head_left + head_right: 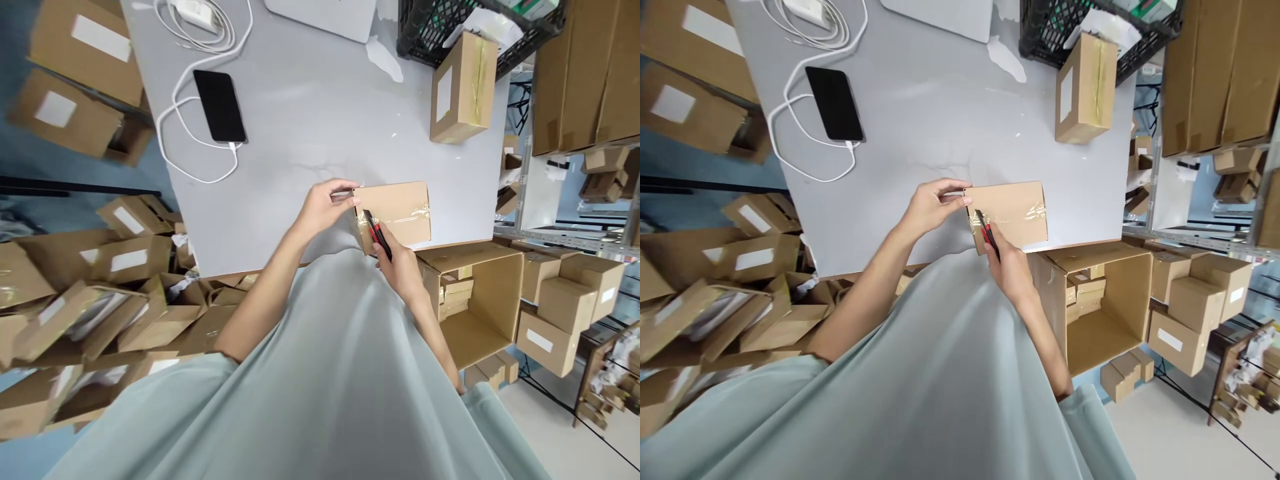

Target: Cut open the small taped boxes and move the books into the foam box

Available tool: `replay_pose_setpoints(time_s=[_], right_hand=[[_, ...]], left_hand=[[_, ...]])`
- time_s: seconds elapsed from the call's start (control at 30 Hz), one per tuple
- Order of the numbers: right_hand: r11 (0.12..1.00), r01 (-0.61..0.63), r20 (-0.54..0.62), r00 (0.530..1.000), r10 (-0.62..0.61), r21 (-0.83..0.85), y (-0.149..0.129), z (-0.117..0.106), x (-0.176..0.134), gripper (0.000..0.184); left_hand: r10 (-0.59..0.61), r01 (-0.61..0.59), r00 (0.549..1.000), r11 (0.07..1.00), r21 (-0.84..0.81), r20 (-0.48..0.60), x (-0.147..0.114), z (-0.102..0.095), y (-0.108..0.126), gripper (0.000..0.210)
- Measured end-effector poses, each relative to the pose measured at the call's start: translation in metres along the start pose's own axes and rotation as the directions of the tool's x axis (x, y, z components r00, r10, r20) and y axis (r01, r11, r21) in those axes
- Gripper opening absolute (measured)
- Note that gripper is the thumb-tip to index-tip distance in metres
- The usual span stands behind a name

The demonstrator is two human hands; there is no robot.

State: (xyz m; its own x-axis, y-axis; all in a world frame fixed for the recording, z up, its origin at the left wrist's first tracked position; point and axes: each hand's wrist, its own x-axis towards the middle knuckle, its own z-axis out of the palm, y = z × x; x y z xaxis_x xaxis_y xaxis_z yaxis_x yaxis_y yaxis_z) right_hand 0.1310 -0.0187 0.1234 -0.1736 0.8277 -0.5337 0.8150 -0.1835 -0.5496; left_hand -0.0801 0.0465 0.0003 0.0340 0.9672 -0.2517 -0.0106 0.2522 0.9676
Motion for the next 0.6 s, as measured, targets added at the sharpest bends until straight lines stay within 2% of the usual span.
replay_pose_setpoints(time_s=[0.3,0.6], right_hand=[[0.982,-0.004,-0.048,0.999,-0.005,-0.187,-0.023,0.01,-0.009,0.057],[0.966,-0.008,-0.069,0.998,-0.01,-0.257,-0.035,0.014,-0.014,0.057]], left_hand=[[0.057,-0.059,0.998,0.997,0.056,0.023,-0.001,0.0,0.0,0.047],[0.134,-0.135,0.991,0.99,0.048,0.007,-0.003,-0.001,-0.006,0.038]])
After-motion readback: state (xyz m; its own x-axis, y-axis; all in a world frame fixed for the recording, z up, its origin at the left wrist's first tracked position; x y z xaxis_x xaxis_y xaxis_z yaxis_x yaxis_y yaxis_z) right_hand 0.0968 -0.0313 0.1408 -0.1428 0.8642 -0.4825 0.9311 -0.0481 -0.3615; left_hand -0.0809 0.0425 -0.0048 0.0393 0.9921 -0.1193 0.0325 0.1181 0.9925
